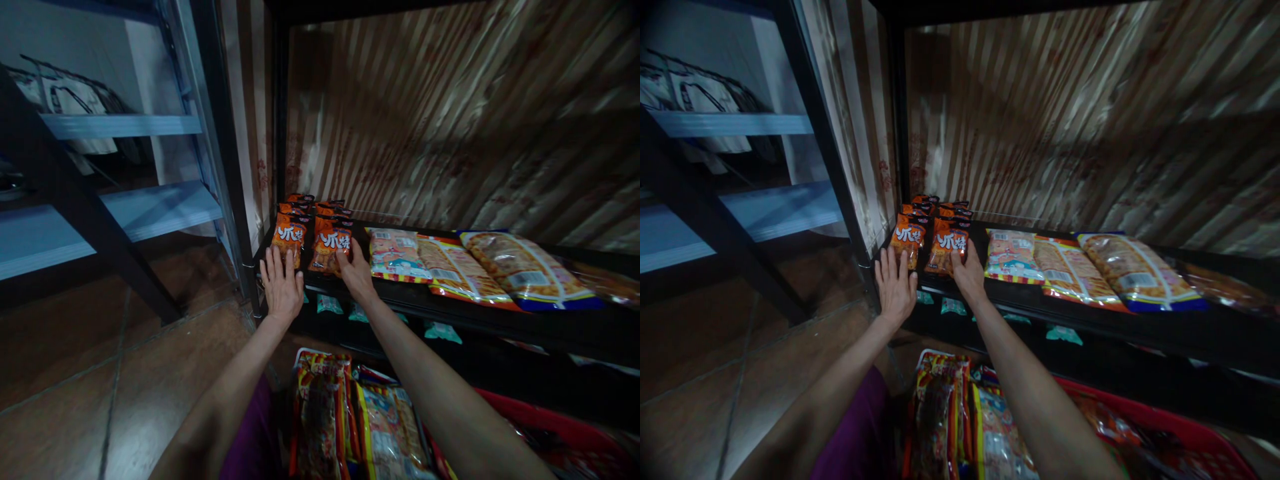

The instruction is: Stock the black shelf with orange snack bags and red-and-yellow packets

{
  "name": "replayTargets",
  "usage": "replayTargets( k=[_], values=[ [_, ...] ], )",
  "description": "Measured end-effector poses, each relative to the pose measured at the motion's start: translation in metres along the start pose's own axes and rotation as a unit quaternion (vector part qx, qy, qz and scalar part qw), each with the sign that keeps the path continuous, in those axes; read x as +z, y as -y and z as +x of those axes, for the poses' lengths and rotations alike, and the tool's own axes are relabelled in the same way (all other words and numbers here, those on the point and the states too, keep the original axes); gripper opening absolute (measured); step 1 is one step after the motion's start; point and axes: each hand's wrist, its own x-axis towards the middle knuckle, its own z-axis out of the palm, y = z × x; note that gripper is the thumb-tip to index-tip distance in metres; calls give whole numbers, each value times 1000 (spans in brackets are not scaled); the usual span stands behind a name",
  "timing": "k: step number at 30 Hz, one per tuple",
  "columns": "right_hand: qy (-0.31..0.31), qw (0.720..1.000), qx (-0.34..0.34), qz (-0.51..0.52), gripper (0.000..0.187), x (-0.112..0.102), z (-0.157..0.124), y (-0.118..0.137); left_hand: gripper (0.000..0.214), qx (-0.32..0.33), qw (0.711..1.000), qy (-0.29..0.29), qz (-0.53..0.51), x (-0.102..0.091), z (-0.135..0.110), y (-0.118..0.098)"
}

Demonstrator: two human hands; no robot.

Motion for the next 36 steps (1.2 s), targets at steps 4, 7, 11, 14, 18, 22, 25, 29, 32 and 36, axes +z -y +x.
replayTargets(
  k=[4,7,11,14,18,22,25,29,32,36],
  values=[
    [8,1000,1,7,75,-1,0,0,55,-1,1000,-5,7,4,7,-1],
    [11,1000,-2,6,75,0,2,-3,55,-3,1000,-6,20,8,12,1],
    [8,1000,-3,-2,73,2,3,-5,56,7,999,-12,31,10,15,3],
    [7,1000,-4,-14,72,2,2,-4,56,6,999,-13,37,10,15,2],
    [6,1000,-11,-25,70,1,1,-2,57,-5,999,-15,40,12,17,0],
    [3,999,-9,-36,69,1,1,-1,56,-11,999,-19,37,13,20,1],
    [0,999,-10,-39,70,2,1,-1,55,-14,999,-19,35,12,22,3],
    [1,999,-1,-41,78,2,1,-2,55,-20,999,-16,33,11,23,4],
    [1,999,-34,-24,75,3,1,-2,54,-14,999,-25,28,14,23,4],
    [-5,996,-93,-11,68,5,0,-4,52,9,999,-46,21,17,24,6]
  ],
)
